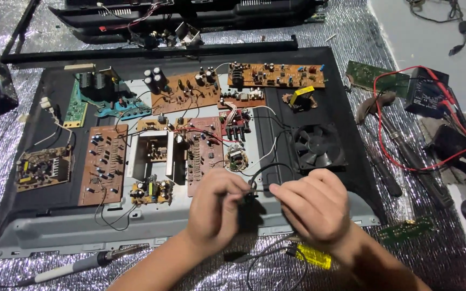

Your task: Repairing a television circuit board by stripping wires with a lighter and soldering components into place.

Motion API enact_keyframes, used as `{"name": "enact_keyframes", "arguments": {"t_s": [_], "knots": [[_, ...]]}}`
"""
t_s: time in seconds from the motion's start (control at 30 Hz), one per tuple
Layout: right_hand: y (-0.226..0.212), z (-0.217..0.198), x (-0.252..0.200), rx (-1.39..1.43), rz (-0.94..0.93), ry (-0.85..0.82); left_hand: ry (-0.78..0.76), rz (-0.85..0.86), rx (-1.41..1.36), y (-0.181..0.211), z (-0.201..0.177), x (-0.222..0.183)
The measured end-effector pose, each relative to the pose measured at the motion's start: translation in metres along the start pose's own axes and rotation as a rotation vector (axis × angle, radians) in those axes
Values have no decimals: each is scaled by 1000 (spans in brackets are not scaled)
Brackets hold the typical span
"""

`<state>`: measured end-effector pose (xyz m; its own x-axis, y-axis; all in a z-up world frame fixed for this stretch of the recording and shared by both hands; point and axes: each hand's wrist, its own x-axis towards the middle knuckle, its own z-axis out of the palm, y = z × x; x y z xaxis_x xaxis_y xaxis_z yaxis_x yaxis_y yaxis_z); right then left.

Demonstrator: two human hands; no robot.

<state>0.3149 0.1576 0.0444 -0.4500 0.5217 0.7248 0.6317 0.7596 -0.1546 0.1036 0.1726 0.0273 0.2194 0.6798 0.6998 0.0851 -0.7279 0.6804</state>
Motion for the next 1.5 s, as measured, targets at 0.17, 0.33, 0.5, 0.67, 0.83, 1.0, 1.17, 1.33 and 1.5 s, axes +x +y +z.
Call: {"name": "enact_keyframes", "arguments": {"t_s": [0.17,0.33,0.5,0.67,0.83,1.0,1.17,1.33,1.5], "knots": [[6,3,-3,30,64,20,118,-89,-56,-15,0,-12],[5,4,1,95,90,-2,173,-110,-68,-16,0,-10],[7,8,1,59,24,-46,188,-122,-74,-15,-1,-9],[6,8,4,81,15,-97,187,-148,-119,-15,-2,-8],[2,10,9,39,22,-118,206,-149,-118,-13,-2,-7],[0,10,10,247,199,-5,234,-152,-92,-15,-2,-6],[14,6,-8,924,564,53,214,-138,-57,-18,4,-10],[25,9,-18,1382,620,224,101,-55,43,-11,14,-14],[37,9,-28,1793,658,378,-20,106,150,5,18,-5]]}}
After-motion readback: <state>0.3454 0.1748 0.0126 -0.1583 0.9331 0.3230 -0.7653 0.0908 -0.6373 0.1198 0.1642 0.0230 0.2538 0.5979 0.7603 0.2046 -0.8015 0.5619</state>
